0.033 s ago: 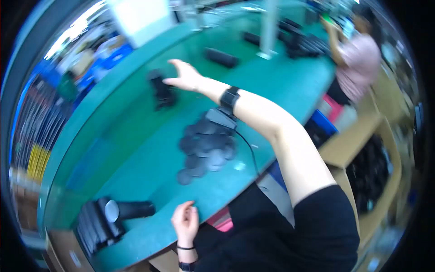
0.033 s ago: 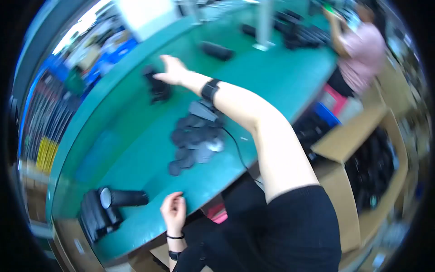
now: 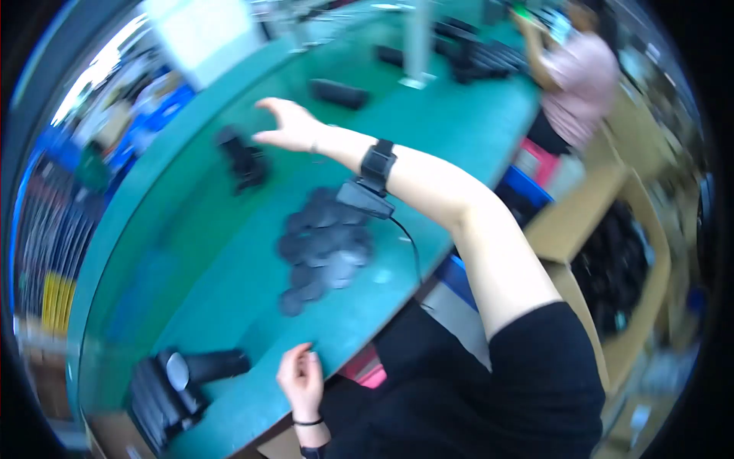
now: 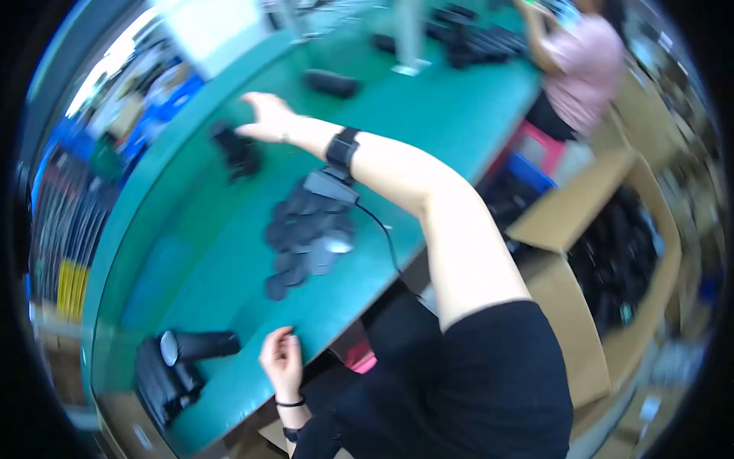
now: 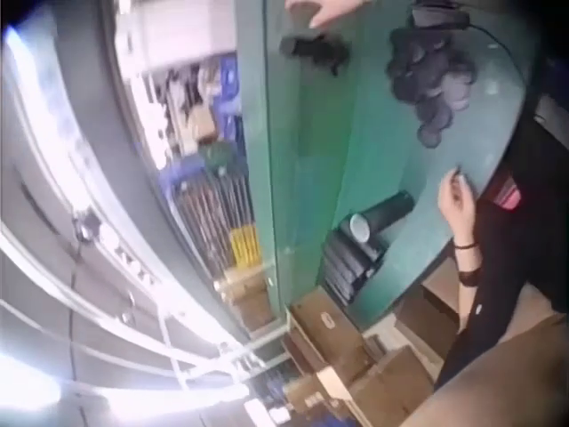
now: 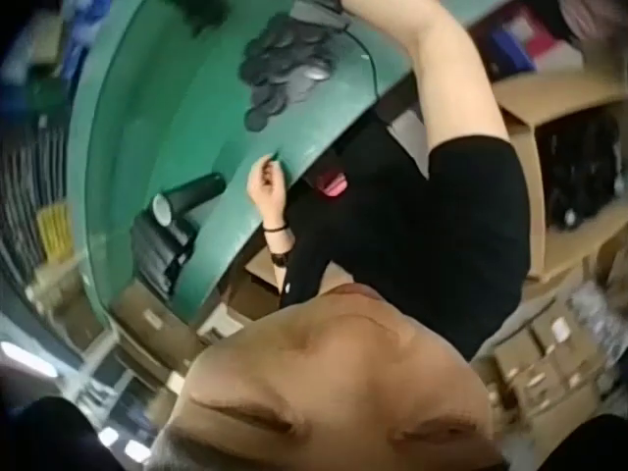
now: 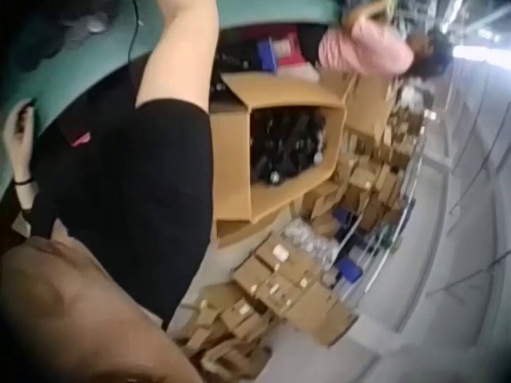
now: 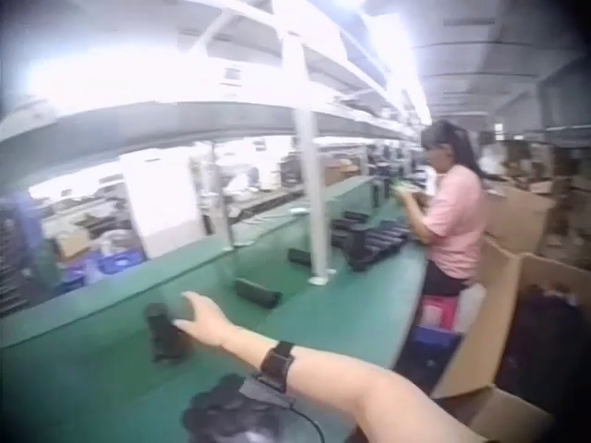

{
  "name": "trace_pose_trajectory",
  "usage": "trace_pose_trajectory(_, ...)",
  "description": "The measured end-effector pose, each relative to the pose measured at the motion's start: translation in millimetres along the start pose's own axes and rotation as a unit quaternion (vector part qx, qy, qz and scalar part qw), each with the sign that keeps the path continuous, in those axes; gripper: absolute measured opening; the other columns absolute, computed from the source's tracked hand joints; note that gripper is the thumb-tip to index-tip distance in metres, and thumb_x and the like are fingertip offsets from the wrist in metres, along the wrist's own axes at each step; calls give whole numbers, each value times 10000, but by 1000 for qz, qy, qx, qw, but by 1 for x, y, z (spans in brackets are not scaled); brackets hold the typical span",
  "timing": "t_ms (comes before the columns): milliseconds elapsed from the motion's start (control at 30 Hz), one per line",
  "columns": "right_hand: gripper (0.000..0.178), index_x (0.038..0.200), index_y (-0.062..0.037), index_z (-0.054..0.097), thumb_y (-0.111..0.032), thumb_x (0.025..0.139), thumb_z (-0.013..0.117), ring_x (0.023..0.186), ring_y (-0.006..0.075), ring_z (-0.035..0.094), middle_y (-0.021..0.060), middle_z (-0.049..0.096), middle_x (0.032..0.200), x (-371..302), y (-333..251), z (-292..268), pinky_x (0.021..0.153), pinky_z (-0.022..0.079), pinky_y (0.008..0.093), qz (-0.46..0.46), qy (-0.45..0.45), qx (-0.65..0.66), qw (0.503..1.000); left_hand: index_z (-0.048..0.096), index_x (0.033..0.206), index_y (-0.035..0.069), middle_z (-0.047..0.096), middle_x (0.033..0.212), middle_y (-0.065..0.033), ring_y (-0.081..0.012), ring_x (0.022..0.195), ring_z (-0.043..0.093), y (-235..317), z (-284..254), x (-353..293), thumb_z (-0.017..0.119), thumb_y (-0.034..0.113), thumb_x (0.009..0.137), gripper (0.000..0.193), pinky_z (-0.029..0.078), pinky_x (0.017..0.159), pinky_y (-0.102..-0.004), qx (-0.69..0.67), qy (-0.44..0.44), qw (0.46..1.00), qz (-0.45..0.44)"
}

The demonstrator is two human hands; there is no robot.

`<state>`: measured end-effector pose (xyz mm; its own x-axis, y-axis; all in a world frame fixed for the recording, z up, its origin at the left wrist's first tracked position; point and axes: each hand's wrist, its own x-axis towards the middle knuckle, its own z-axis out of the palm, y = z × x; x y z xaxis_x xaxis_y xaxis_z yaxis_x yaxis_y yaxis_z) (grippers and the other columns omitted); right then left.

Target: The person picks up a black cylinder and a cap, fits the cap onto the cylinder by hand, and places the assembled unit into a cardboard box. This process is repeated multiple times with components from the workbench.

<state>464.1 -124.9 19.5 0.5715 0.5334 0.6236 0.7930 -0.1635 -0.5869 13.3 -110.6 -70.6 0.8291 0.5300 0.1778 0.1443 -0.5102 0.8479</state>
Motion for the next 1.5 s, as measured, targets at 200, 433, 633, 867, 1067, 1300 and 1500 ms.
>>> trace_pose_trajectory(200,175,959,-44,739,-180,859,688,838,224,698,104,723,902,-160,-27,-319,744,544,327,-32,236,-279,930,635,1069,-18,596,912,-22,-60,736,491,4,8,0,616,14,931,143,397,611,-184,14,-53,998,2)
trace_pose_trajectory(433,327,1002,-52,719,-313,811,673,999,360,675,207,701,1038,-504,65,-616,862,536,416,462,251,-544,653,634,1030,-26,599,878,-18,-61,728,487,-2,20,-1,609,14,935,106,381,607,-195,29,-65,997,8)
trace_pose_trajectory(633,654,1480,-265,397,-160,879,633,1384,294,409,87,396,1517,-594,84,-540,1053,404,545,678,50,-500,536,623,970,-28,574,838,-5,-51,685,454,-7,17,1,617,13,924,62,377,594,-192,21,-52,998,27)
trace_pose_trajectory(867,378,1252,-174,575,-64,892,559,1130,351,610,131,574,1241,-593,50,-562,886,515,521,631,143,-562,515,627,930,-19,569,822,-7,-44,647,442,5,17,-3,616,0,910,30,363,556,-196,5,-29,999,37)
trace_pose_trajectory(1067,513,1257,-103,583,-175,768,719,1086,387,603,173,604,1171,-505,-27,-572,892,520,466,486,245,-607,579,633,925,-16,562,816,-2,-40,644,436,4,19,-3,622,-7,898,30,357,553,-197,-36,-51,997,35)
trace_pose_trajectory(1300,580,1272,-31,595,-99,724,769,1059,247,634,133,659,1126,-260,-121,-435,951,480,358,157,123,-403,893,659,899,-19,602,796,-80,-145,663,558,4,6,-1,678,-4,831,73,439,586,-248,-28,-38,996,72)
trace_pose_trajectory(1500,667,1377,-5,491,-50,772,768,1112,139,558,64,556,1226,-108,-180,-235,985,453,294,34,-92,62,993,685,943,36,608,754,-63,-173,630,566,4,5,7,706,64,810,138,463,583,-280,-22,-48,993,106)
